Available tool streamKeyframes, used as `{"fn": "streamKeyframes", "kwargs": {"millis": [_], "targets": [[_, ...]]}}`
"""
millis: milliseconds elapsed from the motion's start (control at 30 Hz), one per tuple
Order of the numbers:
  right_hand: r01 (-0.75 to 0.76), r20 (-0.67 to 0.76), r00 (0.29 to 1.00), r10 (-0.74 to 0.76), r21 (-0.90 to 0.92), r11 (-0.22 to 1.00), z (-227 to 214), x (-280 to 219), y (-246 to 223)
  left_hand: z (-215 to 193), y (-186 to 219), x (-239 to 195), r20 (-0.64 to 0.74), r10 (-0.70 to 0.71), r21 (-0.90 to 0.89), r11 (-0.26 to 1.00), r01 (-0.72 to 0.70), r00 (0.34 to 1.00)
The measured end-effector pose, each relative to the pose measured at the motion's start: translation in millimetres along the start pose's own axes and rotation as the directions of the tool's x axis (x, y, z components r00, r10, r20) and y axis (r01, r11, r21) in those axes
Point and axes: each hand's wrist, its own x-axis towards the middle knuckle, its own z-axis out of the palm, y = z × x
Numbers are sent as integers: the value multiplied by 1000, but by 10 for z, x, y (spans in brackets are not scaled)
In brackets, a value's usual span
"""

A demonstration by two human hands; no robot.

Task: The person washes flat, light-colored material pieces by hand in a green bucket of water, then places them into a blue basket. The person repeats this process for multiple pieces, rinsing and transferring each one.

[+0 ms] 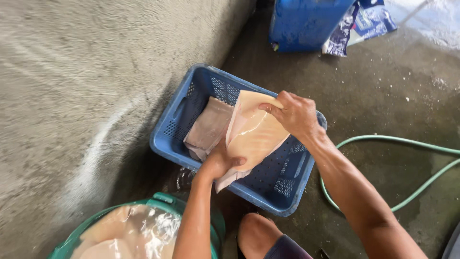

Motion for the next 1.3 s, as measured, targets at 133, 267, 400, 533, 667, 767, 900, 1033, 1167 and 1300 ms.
{"fn": "streamKeyframes", "kwargs": {"millis": [133, 267, 400, 533, 667, 767, 900, 1033, 1167, 1300], "targets": [[-159, 159, 972, 175, -108, 981, 737, -351, 331, 357, -574, 443, 162, -313, 171, 943, 286, 936], [-388, 511, 768, 386, -108, 915, 1253, -612, 577, 714, -1130, 595, 269, -475, 239, 876, 419, 838], [-474, 642, 603, 474, -189, 860, 1670, -722, 799, 873, -1626, 839, 275, -458, 214, 887, 410, 845], [-485, 689, 487, 536, -297, 822, 1955, -705, 981, 968, -1808, 993, 343, -550, 148, 832, 534, 762], [-447, 667, 496, 556, -352, 822, 2283, -922, 1084, 1090, -2007, 1135, 243, -773, 348, 634, 691, 586], [-421, 647, 568, 508, -302, 855, 2471, -1142, 1081, 1133, -2062, 1190, 126, -776, 521, 582, 625, 618], [-411, 618, 608, 497, -290, 864, 2544, -1246, 1141, 1196, -1808, 1195, 62, -815, 619, 484, 619, 576], [-422, 677, 546, 493, -286, 860, 2505, -1112, 1120, 1136, -1431, 1187, 32, -744, 581, 558, 593, 668], [-474, 653, 595, 468, -185, 861, 2255, -874, 916, 1017, -1081, 1088, -87, -488, 375, 792, 483, 868], [-488, 506, 769, 389, 74, 870, 1776, -508, 493, 751, -566, 983, -263, -247, 244, 918, 312, 933]]}}
